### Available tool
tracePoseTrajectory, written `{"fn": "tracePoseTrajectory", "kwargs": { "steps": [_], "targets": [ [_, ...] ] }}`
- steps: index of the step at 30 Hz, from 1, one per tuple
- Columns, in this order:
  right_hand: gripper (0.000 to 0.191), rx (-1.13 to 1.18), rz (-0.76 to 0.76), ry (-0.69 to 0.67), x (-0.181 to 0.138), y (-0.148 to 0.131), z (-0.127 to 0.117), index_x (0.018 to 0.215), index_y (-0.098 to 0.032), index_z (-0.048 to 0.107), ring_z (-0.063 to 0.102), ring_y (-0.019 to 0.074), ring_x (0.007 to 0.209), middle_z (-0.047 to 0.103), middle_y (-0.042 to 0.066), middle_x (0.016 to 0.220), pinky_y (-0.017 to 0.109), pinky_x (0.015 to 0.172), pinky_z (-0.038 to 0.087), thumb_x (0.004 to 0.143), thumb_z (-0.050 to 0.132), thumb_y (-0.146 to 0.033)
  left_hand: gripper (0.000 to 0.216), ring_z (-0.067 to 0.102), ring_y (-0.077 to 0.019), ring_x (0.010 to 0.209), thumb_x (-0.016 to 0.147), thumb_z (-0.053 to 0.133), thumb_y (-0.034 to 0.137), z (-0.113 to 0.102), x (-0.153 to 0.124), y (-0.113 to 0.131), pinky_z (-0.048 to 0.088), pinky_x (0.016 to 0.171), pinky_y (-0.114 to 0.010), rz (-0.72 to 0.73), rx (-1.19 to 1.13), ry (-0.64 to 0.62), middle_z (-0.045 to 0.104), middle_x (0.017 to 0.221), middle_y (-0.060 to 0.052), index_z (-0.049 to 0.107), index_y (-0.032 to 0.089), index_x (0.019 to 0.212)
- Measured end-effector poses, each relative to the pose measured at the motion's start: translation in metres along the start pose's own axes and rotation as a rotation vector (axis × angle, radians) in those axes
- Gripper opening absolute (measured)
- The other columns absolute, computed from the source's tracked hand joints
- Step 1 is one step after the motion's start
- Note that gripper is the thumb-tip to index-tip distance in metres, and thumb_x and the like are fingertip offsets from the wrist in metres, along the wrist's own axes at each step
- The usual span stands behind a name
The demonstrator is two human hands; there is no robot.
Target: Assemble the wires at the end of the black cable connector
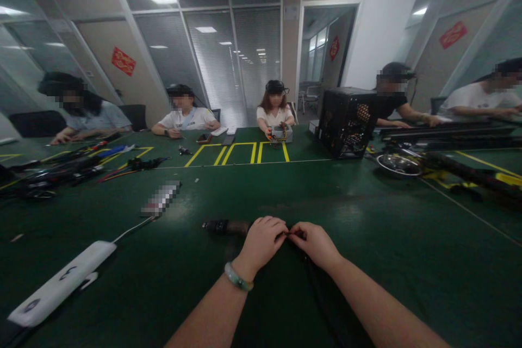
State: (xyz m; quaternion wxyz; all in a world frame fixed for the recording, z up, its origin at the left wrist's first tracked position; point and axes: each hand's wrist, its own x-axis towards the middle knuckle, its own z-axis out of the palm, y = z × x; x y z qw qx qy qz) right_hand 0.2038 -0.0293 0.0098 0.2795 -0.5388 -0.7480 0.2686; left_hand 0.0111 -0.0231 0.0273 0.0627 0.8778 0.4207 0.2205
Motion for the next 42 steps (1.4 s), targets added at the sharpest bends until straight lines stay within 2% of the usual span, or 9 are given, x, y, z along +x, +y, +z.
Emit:
{"fn": "tracePoseTrajectory", "kwargs": {
  "steps": [7, 19, 29, 42],
  "targets": [
    [0.012, 0.029, 0.018, -0.058, -0.001, 0.002, -0.005, 0.082, -0.021, 0.069, 0.06, 0.0149, 0.069, 0.068, -0.001, 0.079, 0.023, 0.061, 0.04, 0.083, 0.061, -0.03, 0.012, 0.055, -0.0194, 0.103, 0.087, 0.06, 0.018, 0.003, -0.001, 0.0, 0.04, 0.09, -0.037, -0.016, -0.028, 0.022, 0.065, 0.108, 0.0, 0.064, 0.025, 0.096],
    [0.009, -0.012, 0.047, 0.037, 0.0, 0.006, 0.007, 0.082, -0.021, 0.064, 0.059, 0.0153, 0.069, 0.066, 0.0, 0.077, 0.023, 0.061, 0.04, 0.084, 0.057, -0.026, 0.013, 0.056, -0.0192, 0.099, 0.086, 0.06, 0.016, 0.008, 0.0, 0.002, 0.041, 0.089, -0.037, -0.05, -0.013, 0.038, 0.064, 0.103, 0.001, 0.063, 0.025, 0.095],
    [0.011, 0.052, 0.076, 0.008, 0.001, 0.007, 0.006, 0.083, -0.02, 0.063, 0.06, 0.0149, 0.068, 0.067, 0.0, 0.077, 0.022, 0.059, 0.041, 0.085, 0.056, -0.029, 0.019, 0.056, -0.0198, 0.097, 0.084, 0.063, 0.017, 0.006, 0.0, 0.002, 0.041, 0.087, -0.036, -0.083, -0.03, 0.044, 0.063, 0.102, 0.0, 0.059, 0.025, 0.102],
    [0.01, 0.064, 0.056, -0.008, 0.001, 0.008, 0.005, 0.082, -0.02, 0.063, 0.06, 0.0149, 0.067, 0.067, 0.0, 0.076, 0.023, 0.06, 0.042, 0.085, 0.057, -0.028, 0.013, 0.055, -0.0198, 0.098, 0.085, 0.059, 0.015, 0.003, -0.002, 0.001, 0.041, 0.089, -0.037, -0.068, -0.041, 0.029, 0.063, 0.102, 0.0, 0.058, 0.024, 0.096]
  ]
}}
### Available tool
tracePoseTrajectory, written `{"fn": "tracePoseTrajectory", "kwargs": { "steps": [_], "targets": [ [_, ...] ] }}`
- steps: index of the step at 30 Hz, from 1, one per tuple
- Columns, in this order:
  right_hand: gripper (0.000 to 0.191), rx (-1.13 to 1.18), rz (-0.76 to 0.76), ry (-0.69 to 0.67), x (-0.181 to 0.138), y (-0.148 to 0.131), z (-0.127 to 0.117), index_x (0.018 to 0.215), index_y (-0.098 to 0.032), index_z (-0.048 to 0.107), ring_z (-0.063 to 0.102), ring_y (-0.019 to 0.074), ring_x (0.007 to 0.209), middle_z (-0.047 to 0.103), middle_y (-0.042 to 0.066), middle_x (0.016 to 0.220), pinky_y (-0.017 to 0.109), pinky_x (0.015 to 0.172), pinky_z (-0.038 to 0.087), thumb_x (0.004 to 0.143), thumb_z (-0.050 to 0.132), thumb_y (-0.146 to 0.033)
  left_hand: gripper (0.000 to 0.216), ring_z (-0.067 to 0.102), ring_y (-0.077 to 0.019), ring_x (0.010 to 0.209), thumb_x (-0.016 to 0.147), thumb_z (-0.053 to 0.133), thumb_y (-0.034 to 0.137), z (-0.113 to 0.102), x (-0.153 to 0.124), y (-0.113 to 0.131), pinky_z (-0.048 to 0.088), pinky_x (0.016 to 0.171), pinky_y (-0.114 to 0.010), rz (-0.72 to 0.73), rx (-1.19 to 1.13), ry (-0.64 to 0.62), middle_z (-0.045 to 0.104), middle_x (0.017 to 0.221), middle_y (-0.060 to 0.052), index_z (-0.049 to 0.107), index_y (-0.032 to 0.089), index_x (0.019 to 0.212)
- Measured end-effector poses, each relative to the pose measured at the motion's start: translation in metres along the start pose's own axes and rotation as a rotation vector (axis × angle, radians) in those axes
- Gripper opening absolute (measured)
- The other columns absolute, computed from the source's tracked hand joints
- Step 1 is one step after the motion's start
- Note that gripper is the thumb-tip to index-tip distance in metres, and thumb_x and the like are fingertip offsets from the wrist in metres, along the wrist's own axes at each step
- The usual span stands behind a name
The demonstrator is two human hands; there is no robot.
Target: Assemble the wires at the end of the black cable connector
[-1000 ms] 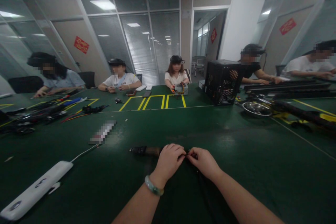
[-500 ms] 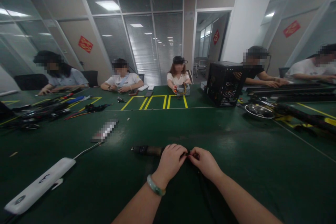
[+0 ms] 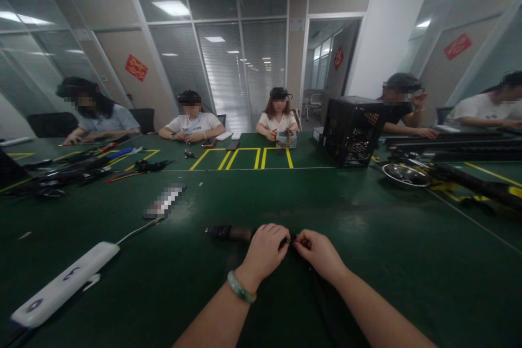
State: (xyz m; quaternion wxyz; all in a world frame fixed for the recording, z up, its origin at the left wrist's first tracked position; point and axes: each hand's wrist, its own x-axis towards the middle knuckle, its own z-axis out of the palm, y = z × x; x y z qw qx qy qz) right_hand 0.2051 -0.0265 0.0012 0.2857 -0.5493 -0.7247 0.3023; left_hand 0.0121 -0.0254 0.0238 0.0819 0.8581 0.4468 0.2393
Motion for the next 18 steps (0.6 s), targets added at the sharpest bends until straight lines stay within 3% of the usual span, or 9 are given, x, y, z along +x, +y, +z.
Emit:
{"fn": "tracePoseTrajectory", "kwargs": {
  "steps": [18],
  "targets": [
    [0.01, -0.048, 0.003, 0.005, -0.0008, -0.0012, -0.0003, 0.082, -0.021, 0.064, 0.058, 0.0145, 0.068, 0.066, -0.001, 0.076, 0.022, 0.058, 0.038, 0.084, 0.058, -0.028, 0.016, 0.056, -0.0191, 0.094, 0.084, 0.059, 0.014, 0.0005, 0.0018, 0.0011, 0.041, 0.086, -0.035, -0.028, 0.006, 0.001, 0.063, 0.098, 0.001, 0.057, 0.024, 0.096]
  ]
}}
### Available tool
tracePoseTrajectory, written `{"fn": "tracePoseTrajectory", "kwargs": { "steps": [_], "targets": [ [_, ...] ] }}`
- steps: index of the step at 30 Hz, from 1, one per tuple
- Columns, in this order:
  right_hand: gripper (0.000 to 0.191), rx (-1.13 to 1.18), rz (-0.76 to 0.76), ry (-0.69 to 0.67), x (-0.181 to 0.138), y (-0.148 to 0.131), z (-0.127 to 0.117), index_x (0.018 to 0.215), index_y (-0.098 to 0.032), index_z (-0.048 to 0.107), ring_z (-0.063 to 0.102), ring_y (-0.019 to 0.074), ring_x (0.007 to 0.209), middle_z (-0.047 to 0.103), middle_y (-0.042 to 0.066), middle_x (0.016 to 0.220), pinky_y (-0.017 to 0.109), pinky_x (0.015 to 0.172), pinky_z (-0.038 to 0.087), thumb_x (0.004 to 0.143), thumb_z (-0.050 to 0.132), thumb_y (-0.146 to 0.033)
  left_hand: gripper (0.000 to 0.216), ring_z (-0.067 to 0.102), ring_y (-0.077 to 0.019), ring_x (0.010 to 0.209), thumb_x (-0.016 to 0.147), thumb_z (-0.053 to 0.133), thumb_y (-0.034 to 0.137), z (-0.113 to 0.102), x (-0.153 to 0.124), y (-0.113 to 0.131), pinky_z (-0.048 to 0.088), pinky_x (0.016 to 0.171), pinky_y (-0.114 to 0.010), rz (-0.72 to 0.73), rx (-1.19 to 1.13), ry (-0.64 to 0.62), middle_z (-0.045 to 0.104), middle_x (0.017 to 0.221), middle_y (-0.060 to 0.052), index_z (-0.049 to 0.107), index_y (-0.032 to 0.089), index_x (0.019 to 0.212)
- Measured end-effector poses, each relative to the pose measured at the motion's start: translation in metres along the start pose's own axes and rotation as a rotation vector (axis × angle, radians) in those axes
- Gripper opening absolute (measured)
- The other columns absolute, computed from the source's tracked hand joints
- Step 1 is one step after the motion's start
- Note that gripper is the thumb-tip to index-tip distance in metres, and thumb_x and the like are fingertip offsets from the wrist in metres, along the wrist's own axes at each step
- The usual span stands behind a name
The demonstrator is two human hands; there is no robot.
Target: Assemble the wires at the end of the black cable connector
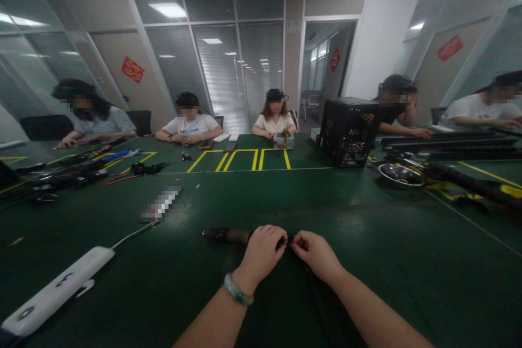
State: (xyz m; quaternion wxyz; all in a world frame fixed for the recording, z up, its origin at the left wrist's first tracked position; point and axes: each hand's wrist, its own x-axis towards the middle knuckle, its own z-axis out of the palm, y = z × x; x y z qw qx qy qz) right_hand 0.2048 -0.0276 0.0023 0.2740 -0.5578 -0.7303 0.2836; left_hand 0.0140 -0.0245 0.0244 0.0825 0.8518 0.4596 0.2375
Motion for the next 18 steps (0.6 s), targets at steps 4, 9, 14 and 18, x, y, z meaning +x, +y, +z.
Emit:
{"fn": "tracePoseTrajectory", "kwargs": {
  "steps": [4, 9, 14, 18],
  "targets": [
    [0.009, 0.0, -0.021, 0.019, 0.0018, 0.004, 0.0028, 0.08, -0.02, 0.064, 0.057, 0.0143, 0.067, 0.065, -0.001, 0.075, 0.022, 0.058, 0.037, 0.084, 0.059, -0.027, 0.015, 0.055, -0.0198, 0.095, 0.082, 0.057, 0.012, -0.0016, -0.0002, 0.0009, 0.04, 0.086, -0.035, 0.023, -0.004, -0.002, 0.063, 0.098, 0.0, 0.057, 0.023, 0.092],
    [0.009, 0.003, -0.022, 0.019, 0.0023, 0.004, 0.0028, 0.08, -0.021, 0.064, 0.058, 0.0145, 0.068, 0.065, -0.001, 0.076, 0.022, 0.058, 0.038, 0.083, 0.059, -0.028, 0.018, 0.055, -0.0195, 0.095, 0.081, 0.056, 0.013, -0.003, -0.0017, 0.0021, 0.04, 0.087, -0.035, 0.025, -0.022, 0.005, 0.062, 0.099, 0.0, 0.057, 0.024, 0.095],
    [0.009, 0.015, -0.011, 0.01, 0.0023, 0.0043, 0.0029, 0.081, -0.02, 0.064, 0.058, 0.0143, 0.067, 0.066, -0.001, 0.076, 0.022, 0.058, 0.038, 0.083, 0.059, -0.028, 0.025, 0.056, -0.02, 0.099, 0.08, 0.057, 0.012, -0.0014, -0.0019, 0.0004, 0.041, 0.09, -0.037, -0.014, -0.024, 0.016, 0.063, 0.104, -0.001, 0.055, 0.024, 0.101],
    [0.01, 0.031, -0.002, 0.011, 0.0015, 0.0039, 0.0027, 0.08, -0.02, 0.064, 0.058, 0.0145, 0.067, 0.065, -0.001, 0.075, 0.022, 0.058, 0.038, 0.084, 0.058, -0.028, 0.021, 0.055, -0.0201, 0.107, 0.08, 0.057, 0.012, -0.0011, -0.002, -0.0007, 0.039, 0.095, -0.038, -0.013, -0.023, 0.005, 0.061, 0.114, -0.001, 0.054, 0.024, 0.097]
  ]
}}
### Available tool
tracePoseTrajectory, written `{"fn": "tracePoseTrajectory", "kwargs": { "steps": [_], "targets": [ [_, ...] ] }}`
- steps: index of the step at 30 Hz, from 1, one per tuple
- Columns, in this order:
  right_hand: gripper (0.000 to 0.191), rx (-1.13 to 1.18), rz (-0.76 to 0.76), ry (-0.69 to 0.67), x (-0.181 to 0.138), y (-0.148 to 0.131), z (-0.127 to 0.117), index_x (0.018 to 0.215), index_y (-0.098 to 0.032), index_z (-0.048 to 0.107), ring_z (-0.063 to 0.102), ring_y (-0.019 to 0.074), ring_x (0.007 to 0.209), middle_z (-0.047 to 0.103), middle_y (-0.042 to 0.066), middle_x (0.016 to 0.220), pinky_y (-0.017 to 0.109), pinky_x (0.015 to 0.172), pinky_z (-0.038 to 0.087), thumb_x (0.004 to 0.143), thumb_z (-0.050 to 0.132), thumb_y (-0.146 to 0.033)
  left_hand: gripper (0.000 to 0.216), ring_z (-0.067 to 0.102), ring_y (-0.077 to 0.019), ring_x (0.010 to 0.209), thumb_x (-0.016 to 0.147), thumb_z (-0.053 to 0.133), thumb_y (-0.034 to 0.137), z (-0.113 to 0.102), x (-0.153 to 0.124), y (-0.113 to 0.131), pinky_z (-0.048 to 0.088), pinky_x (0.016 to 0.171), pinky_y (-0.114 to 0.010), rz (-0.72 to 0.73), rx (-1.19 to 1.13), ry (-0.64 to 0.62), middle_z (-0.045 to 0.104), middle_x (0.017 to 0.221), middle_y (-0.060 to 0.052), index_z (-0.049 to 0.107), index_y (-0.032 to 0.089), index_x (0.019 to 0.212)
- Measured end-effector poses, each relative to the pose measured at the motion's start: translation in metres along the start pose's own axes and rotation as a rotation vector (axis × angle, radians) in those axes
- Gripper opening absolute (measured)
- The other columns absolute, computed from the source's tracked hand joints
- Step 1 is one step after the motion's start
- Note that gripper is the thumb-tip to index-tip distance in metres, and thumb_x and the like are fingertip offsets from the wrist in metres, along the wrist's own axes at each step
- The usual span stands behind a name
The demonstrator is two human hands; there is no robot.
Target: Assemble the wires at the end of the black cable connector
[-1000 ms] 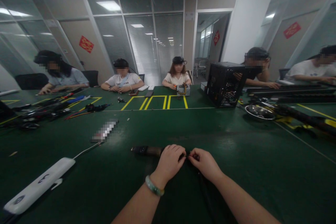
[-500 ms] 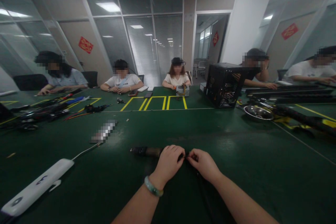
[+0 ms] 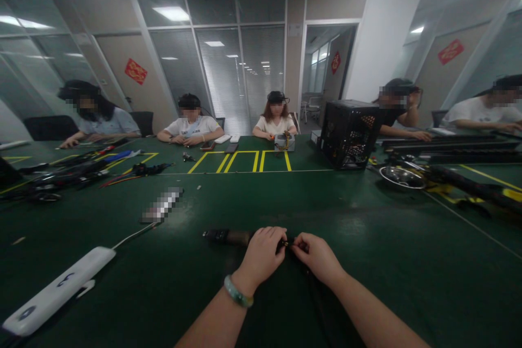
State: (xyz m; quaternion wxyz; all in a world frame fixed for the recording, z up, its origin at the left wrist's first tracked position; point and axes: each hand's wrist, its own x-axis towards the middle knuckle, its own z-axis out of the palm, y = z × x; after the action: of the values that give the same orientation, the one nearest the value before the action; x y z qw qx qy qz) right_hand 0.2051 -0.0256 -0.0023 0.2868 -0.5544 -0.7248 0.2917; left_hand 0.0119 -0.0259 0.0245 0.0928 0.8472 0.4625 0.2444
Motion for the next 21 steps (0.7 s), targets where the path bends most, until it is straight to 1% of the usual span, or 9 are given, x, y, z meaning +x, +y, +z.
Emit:
{"fn": "tracePoseTrajectory", "kwargs": {
  "steps": [3, 5, 9, 15, 21],
  "targets": [
    [0.009, 0.006, -0.003, 0.003, -0.0002, -0.0008, -0.0003, 0.081, -0.021, 0.064, 0.058, 0.0144, 0.067, 0.066, -0.001, 0.076, 0.023, 0.058, 0.039, 0.084, 0.058, -0.028, 0.02, 0.054, -0.0204, 0.11, 0.08, 0.056, 0.013, -0.0024, -0.001, 0.0009, 0.039, 0.097, -0.039, 0.007, 0.007, -0.022, 0.059, 0.119, -0.002, 0.055, 0.024, 0.097],
    [0.009, 0.005, -0.013, 0.005, 0.0, -0.0012, -0.0004, 0.08, -0.021, 0.064, 0.058, 0.0143, 0.067, 0.066, -0.001, 0.076, 0.023, 0.058, 0.039, 0.084, 0.058, -0.027, 0.024, 0.054, -0.0209, 0.111, 0.079, 0.055, 0.011, -0.0044, -0.0019, 0.0021, 0.038, 0.098, -0.04, 0.015, 0.004, -0.027, 0.059, 0.121, -0.002, 0.055, 0.024, 0.099],
    [0.009, -0.018, -0.026, 0.016, 0.0003, -0.001, 0.0, 0.078, -0.021, 0.064, 0.057, 0.014, 0.066, 0.065, -0.001, 0.074, 0.023, 0.058, 0.038, 0.083, 0.059, -0.027, 0.028, 0.055, -0.022, 0.109, 0.076, 0.053, 0.008, -0.0051, -0.0022, 0.0038, 0.039, 0.097, -0.04, 0.013, 0.0, -0.012, 0.06, 0.118, -0.004, 0.055, 0.023, 0.1],
    [0.008, -0.03, -0.031, 0.039, 0.0006, 0.0021, 0.0019, 0.079, -0.021, 0.063, 0.058, 0.0146, 0.067, 0.064, -0.001, 0.074, 0.022, 0.059, 0.039, 0.082, 0.059, -0.026, 0.021, 0.056, -0.0212, 0.106, 0.077, 0.057, 0.011, -0.0008, -0.0004, 0.0012, 0.04, 0.094, -0.038, 0.017, -0.003, 0.016, 0.062, 0.114, -0.003, 0.055, 0.022, 0.094],
    [0.008, -0.02, -0.037, 0.03, 0.0006, 0.0001, -0.0001, 0.08, -0.021, 0.064, 0.058, 0.0148, 0.067, 0.065, 0.0, 0.074, 0.022, 0.059, 0.039, 0.083, 0.058, -0.026, 0.013, 0.056, -0.0201, 0.106, 0.082, 0.061, 0.017, 0.0022, -0.0009, -0.0044, 0.039, 0.095, -0.039, 0.045, -0.033, 0.015, 0.063, 0.113, 0.0, 0.059, 0.024, 0.093]
  ]
}}
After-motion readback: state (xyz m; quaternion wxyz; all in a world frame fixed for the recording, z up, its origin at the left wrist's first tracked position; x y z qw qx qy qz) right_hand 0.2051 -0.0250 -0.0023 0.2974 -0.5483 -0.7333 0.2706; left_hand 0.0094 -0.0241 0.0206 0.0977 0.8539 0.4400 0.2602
